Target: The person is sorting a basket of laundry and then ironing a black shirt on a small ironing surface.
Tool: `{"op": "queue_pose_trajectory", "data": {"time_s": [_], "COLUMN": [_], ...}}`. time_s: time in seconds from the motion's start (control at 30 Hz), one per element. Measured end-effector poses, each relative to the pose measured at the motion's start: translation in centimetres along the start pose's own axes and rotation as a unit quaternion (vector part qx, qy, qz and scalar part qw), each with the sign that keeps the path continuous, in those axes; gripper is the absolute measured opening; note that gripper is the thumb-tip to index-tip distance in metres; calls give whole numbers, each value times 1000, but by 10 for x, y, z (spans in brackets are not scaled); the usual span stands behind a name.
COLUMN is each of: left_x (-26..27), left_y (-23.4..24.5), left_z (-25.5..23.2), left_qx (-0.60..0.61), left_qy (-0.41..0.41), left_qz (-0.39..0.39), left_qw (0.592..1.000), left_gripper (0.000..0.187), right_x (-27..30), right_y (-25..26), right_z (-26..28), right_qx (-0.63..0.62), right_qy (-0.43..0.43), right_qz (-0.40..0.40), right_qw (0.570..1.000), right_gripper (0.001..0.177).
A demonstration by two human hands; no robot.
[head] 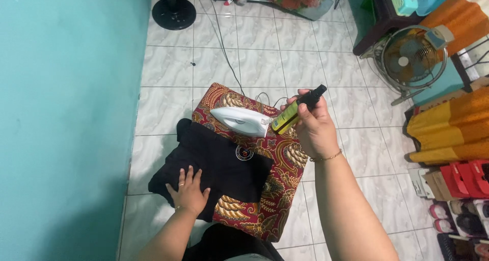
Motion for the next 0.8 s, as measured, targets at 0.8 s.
{"op": "queue_pose_trajectory", "data": {"time_s": [0.8], "left_x": [-27], "left_y": [-52], "left_z": [150], "left_qx": [465], "left_qy": [183], "left_qz": [-51], "left_qw": [865], "left_gripper": [96], "right_x": [147], "right_y": [-16], "right_z": [-217], "right_qx": [478], "right_qy": [-315], "right_qz": [148], "right_qw": [806], "right_gripper": [68]}}
Point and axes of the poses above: each hand's wrist, its own x-axis away from the middle knuckle, its own y-axis out of the back of the hand, z = x × y, the point moved 10 cm from there along -x, towards the middle knuckle, and after that the axes turned 3 degrees about x, right-handed, at the moved point
